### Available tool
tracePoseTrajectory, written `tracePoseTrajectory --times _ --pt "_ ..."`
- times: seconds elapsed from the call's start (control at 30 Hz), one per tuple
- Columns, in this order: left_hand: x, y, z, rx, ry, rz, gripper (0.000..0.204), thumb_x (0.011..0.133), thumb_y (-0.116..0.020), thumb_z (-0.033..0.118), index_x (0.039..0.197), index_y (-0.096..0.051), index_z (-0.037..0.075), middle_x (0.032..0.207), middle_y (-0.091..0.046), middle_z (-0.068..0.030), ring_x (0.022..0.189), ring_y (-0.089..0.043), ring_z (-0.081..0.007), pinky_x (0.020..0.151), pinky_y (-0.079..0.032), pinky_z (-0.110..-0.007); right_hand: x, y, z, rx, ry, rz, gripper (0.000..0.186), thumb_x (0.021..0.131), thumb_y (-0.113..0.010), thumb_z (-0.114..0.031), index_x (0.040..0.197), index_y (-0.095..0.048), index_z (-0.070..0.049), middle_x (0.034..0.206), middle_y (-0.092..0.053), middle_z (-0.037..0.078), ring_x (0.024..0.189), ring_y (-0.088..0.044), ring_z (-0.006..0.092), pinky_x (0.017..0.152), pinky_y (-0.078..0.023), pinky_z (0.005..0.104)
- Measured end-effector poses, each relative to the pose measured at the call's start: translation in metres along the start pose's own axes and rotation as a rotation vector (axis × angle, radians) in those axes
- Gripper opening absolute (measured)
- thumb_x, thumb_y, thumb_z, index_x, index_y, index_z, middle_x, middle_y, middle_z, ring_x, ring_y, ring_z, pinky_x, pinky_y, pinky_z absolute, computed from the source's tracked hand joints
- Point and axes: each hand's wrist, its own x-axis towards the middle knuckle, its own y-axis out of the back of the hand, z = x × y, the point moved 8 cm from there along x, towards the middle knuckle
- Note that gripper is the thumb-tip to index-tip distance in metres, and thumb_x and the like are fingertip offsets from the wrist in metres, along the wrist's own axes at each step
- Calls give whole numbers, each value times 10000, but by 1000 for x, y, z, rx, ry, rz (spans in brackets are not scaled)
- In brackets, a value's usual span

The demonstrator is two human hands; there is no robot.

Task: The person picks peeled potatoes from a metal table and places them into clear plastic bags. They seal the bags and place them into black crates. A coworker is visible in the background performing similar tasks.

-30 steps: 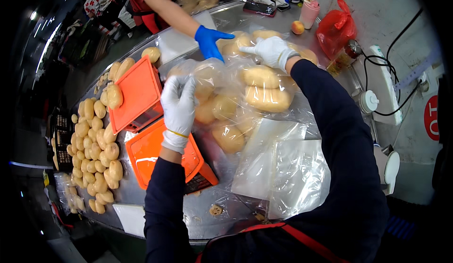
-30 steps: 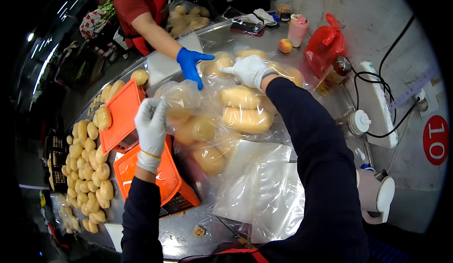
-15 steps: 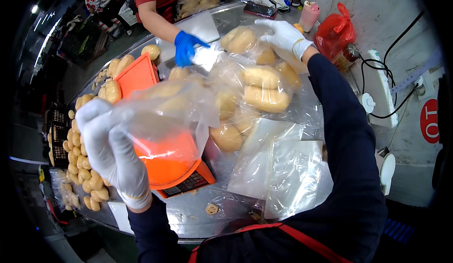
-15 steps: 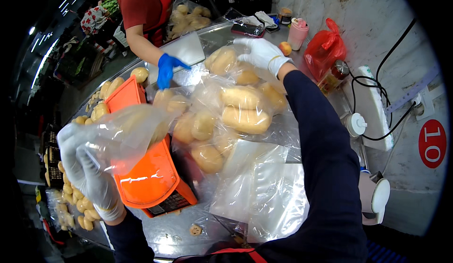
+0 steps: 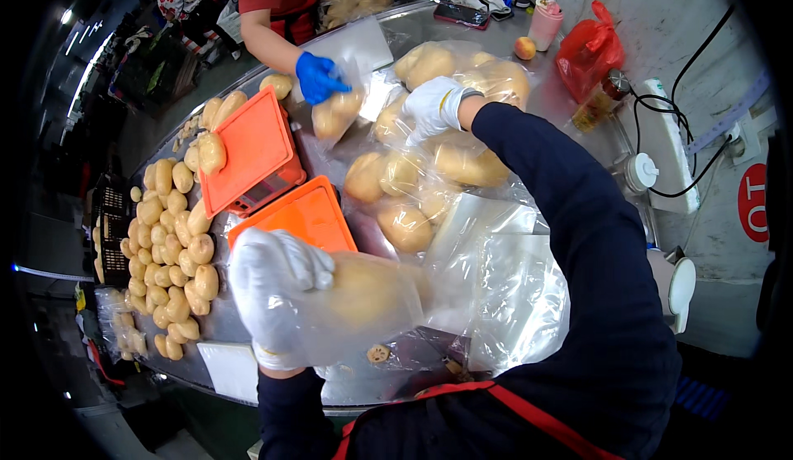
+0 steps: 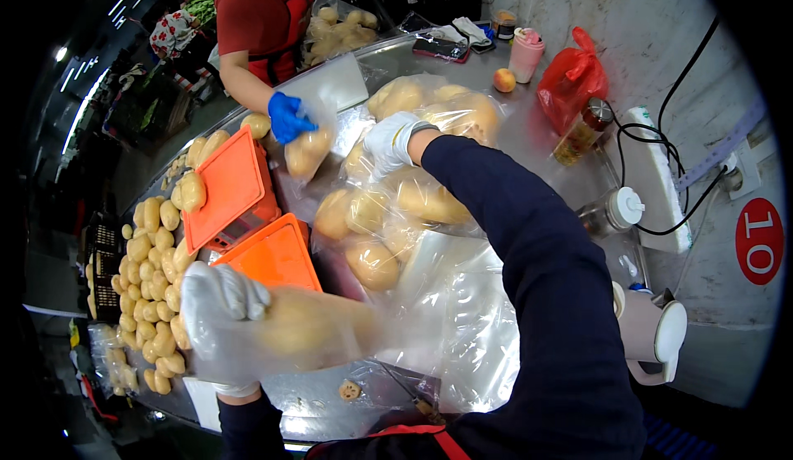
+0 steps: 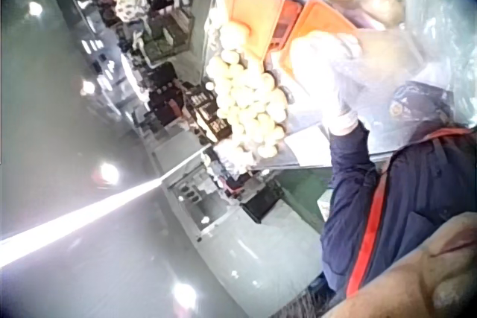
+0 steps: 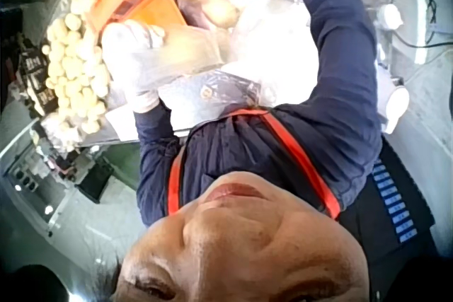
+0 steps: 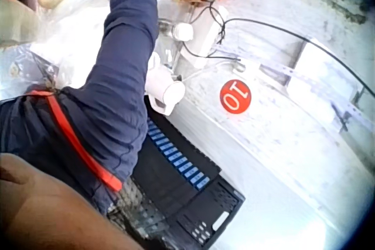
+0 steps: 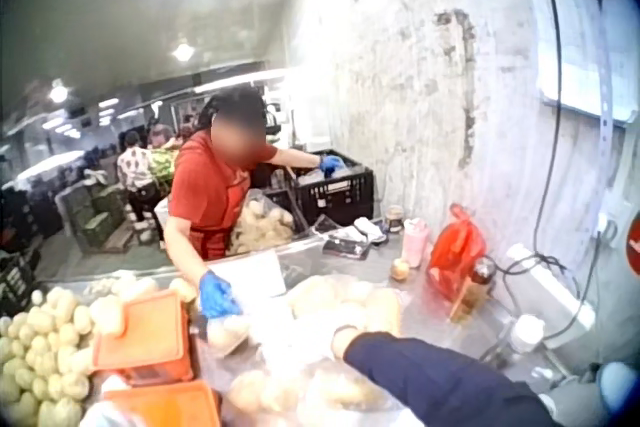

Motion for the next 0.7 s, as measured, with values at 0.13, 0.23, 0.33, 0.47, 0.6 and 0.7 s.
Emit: tracePoseTrajectory --times 0.13,0.23,0.33,0.47,0.6,0.7 --pt "-14 -10 -36 153 232 -12 328 1108 -465 271 816 -434 123 644 -443 -10 531 -435 -153 531 -408 -319 -7 -1 10 67 -82 107 335 834 -684 -403 1040 -750 -147 967 -745 152 922 -703 386 773 -546 487" --pt "-21 -7 -70 293 427 -82 307 1108 -461 261 858 -493 86 692 -514 -17 573 -489 -130 553 -439 -287 -35 11 27 254 -113 283 249 858 -634 -289 973 -692 -76 917 -719 190 902 -684 401 779 -526 494" --pt "-13 -5 -111 473 508 -212 236 1073 -546 198 933 -582 11 819 -556 24 751 -502 -61 666 -435 -243 -68 17 56 448 -211 484 283 864 -638 -298 1004 -674 -55 935 -707 210 905 -674 402 788 -515 484" --pt "1 -29 -153 717 577 -379 534 981 -661 246 1413 -488 -17 950 -672 -90 882 -620 -159 807 -497 -297 -144 12 111 814 -343 735 222 918 -607 -198 1021 -649 -5 834 -646 67 800 -603 157 760 -497 338" --pt "30 -33 -205 1091 447 -469 950 896 -711 263 1630 -160 20 1142 -703 -280 1064 -692 -383 960 -506 -421 -227 5 144 1122 -391 1170 165 945 -546 -127 981 -652 -5 844 -623 -6 789 -554 101 736 -480 290" --pt "43 -53 -223 1231 543 -533 995 882 -685 221 1639 -65 36 1218 -650 -355 1182 -632 -453 1031 -471 -483 -262 7 149 1381 -443 1320 158 967 -532 -118 982 -667 -36 910 -632 -21 808 -567 82 737 -482 280"
